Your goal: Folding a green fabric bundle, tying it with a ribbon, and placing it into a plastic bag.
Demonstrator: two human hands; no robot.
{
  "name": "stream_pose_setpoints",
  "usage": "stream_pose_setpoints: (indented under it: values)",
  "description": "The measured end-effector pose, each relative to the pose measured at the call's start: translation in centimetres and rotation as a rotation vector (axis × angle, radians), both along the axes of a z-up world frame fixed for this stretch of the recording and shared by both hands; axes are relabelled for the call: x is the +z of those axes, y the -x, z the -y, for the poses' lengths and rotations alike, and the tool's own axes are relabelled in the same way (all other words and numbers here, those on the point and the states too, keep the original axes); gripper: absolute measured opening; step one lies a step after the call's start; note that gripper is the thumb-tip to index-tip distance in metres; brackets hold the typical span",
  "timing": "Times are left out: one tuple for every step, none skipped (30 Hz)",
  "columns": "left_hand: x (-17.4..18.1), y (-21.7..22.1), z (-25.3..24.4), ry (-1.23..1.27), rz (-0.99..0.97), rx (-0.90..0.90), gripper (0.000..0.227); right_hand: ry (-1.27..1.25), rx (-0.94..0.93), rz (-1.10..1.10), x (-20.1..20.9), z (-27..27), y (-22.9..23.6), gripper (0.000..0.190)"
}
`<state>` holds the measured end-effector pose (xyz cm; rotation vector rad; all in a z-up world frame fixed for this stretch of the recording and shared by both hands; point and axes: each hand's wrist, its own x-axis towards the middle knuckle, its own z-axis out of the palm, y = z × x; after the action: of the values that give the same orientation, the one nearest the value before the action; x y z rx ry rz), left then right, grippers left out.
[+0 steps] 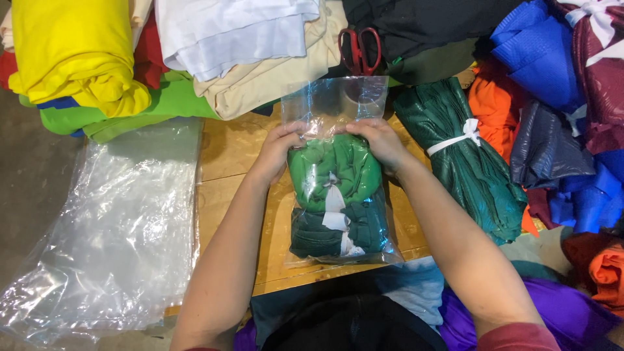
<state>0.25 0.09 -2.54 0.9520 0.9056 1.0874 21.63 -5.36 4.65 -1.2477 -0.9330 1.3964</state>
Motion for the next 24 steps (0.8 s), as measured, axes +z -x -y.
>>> stream_pose_setpoints:
  values:
    - [-0.2,-0.1,0.0,-0.023,-0.034,-0.016,0.038,0.0,0.002,0.007,0.5,0.3,0.2,0.009]
    - [-0.3,-0.2,0.0,-0.048,-0.066,-0.03,0.038,-0.003,0.008,0.015,1.0,0.4,0.4,0.009]
    - [0.4,-0.2,0.3,-0.049,-0.065,-0.029,0.038,-0.004,0.008,0.016,0.4,0.1,0.0,0.009]
    - [1.2,-0.1,0.8,-0.031,-0.048,-0.031,0.04,0.002,0.041,0.02,-0.2,-0.1,-0.4,0.011]
    - [2.0,0.0,1.2,-0.014,-0.032,-0.034,0.042,0.008,0.074,0.025,-0.7,-0.4,-0.7,0.017]
    - [2.0,-0.1,1.3,-0.015,-0.03,-0.032,0.042,0.007,0.076,0.027,-0.6,-0.2,-0.7,0.017]
    - [2.0,-0.2,1.4,-0.015,-0.034,-0.032,0.041,0.013,0.073,0.021,-0.5,0.0,-0.7,0.019]
    - [2.1,-0.4,1.3,-0.019,-0.037,-0.031,0.041,0.013,0.069,0.017,-0.3,0.0,-0.7,0.02]
    - [1.7,-0.4,0.6,-0.026,-0.034,-0.029,0.041,0.006,0.071,0.021,-0.5,-0.5,-0.9,0.02]
    - [1.0,-0.3,0.3,-0.025,-0.046,-0.022,0.041,0.01,0.069,0.028,-1.0,-0.7,-1.0,0.02]
    - [0.2,-0.2,0.1,-0.023,-0.058,-0.015,0.041,0.014,0.066,0.036,-1.5,-0.8,-1.1,0.019]
    - [1.8,-0.4,0.9,-0.024,-0.058,-0.012,0.041,0.013,0.07,0.037,-1.7,-0.8,-1.1,0.019]
    - [3.3,-0.7,1.7,-0.025,-0.066,-0.012,0.039,0.017,0.054,0.037,-1.9,-0.9,-1.1,0.019]
    - [4.8,-0.9,2.4,-0.026,-0.074,-0.014,0.036,0.02,0.037,0.038,-2.1,-0.9,-1.2,0.019]
    - [4.8,-0.9,2.4,-0.028,-0.073,-0.012,0.036,0.018,0.038,0.039,-2.2,-1.1,-1.2,0.019]
    - [4.7,-0.9,2.4,-0.029,-0.081,-0.015,0.036,0.011,0.052,0.04,-2.4,-1.2,-1.2,0.018]
    - [4.7,-1.0,2.5,-0.03,-0.09,-0.017,0.035,0.005,0.065,0.04,-2.5,-1.3,-1.2,0.018]
    - [4.5,-0.9,2.4,-0.031,-0.091,-0.018,0.035,0.003,0.064,0.039,-2.4,-1.2,-1.1,0.018]
    - [4.3,-0.8,2.4,-0.043,-0.107,-0.035,0.036,0.009,0.055,0.033,-2.3,-1.0,-1.1,0.016]
    - [4.1,-0.8,2.3,-0.057,-0.122,-0.056,0.037,0.012,0.043,0.028,-2.2,-0.9,-1.0,0.014]
    - [4.0,-0.8,2.0,-0.06,-0.123,-0.06,0.037,0.009,0.038,0.027,-2.2,-1.1,-1.0,0.014]
    - [3.8,-0.8,1.9,-0.063,-0.128,-0.061,0.037,0.019,0.041,0.032,-2.4,-1.2,-1.0,0.015]
    - [3.6,-0.7,1.8,-0.065,-0.134,-0.061,0.037,0.028,0.044,0.037,-2.5,-1.3,-1.0,0.015]
    - [3.5,-0.7,1.7,-0.063,-0.132,-0.06,0.037,0.03,0.045,0.038,-2.6,-1.3,-1.0,0.015]
